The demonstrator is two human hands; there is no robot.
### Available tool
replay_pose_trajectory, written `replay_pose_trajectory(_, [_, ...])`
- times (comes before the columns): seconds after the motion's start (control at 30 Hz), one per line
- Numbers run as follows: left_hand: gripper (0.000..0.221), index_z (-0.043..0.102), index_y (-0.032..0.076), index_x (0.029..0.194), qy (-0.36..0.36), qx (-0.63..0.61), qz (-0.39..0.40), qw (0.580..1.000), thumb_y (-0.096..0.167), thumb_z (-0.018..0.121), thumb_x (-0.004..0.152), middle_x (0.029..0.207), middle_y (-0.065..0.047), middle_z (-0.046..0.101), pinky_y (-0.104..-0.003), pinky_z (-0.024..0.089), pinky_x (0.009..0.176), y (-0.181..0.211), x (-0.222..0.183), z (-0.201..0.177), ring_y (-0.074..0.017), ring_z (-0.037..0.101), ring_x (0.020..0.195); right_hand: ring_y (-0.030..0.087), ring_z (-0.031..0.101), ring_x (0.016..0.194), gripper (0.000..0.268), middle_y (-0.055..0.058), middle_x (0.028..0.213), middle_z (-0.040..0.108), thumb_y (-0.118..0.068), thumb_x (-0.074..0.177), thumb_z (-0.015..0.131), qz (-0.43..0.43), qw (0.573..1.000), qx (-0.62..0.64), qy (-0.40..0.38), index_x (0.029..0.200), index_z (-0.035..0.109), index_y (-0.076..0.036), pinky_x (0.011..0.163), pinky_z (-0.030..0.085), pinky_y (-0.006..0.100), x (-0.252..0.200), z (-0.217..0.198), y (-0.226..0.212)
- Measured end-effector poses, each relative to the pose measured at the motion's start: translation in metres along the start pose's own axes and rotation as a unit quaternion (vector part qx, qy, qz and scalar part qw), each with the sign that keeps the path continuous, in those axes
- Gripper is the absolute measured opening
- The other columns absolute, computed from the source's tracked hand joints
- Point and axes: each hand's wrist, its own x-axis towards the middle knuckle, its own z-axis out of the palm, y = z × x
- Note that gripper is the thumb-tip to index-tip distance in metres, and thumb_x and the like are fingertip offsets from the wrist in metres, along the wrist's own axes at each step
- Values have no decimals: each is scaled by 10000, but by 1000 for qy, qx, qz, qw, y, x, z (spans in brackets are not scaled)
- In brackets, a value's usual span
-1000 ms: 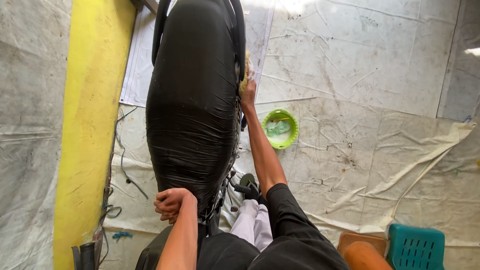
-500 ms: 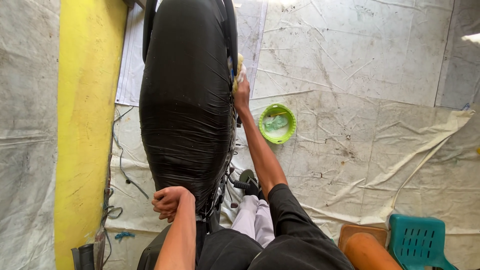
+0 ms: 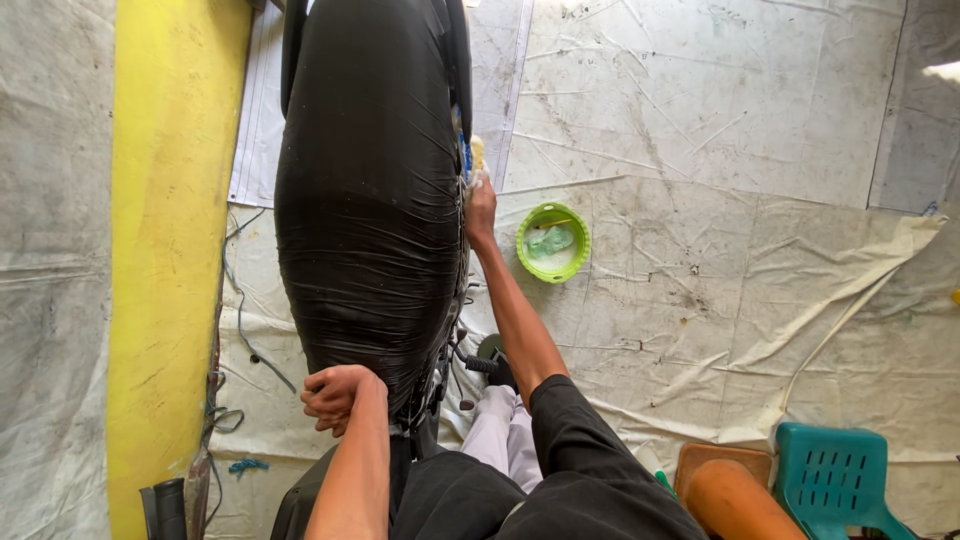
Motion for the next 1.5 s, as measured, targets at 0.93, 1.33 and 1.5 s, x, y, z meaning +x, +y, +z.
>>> replay_pose_trajectory(0.93, [335, 753, 169, 893, 55, -1, -4, 998, 324, 458, 926, 868, 17, 675, -462, 424, 779, -7, 4, 11, -269, 579, 841, 155, 559, 831, 472, 95, 1009, 667, -137, 1018, 391, 194, 975, 102, -35, 1427, 527, 57, 772, 484, 291, -70, -15, 43])
replay_pose_trajectory(1.33, [317, 726, 161, 859, 69, -5, 13, 997, 311, 452, 916, 845, 2, 657, -471, 420, 748, -6, 3, 14, -283, 574, 812, 152, 538, 781, 438, 79, 913, 640, -139, 1016, 383, 190, 977, 93, -32, 1350, 582, 62, 721, 464, 299, -74, -21, 37])
replay_pose_trajectory(1.5, [313, 718, 160, 853, 67, -11, 31, 997, 308, 451, 920, 849, -6, 655, -474, 418, 736, -8, 6, 22, -288, 572, 809, 146, 525, 751, 424, 70, 877, 628, -137, 1010, 391, 168, 982, 89, -16, 1321, 601, 60, 692, 450, 304, -27, -20, 20])
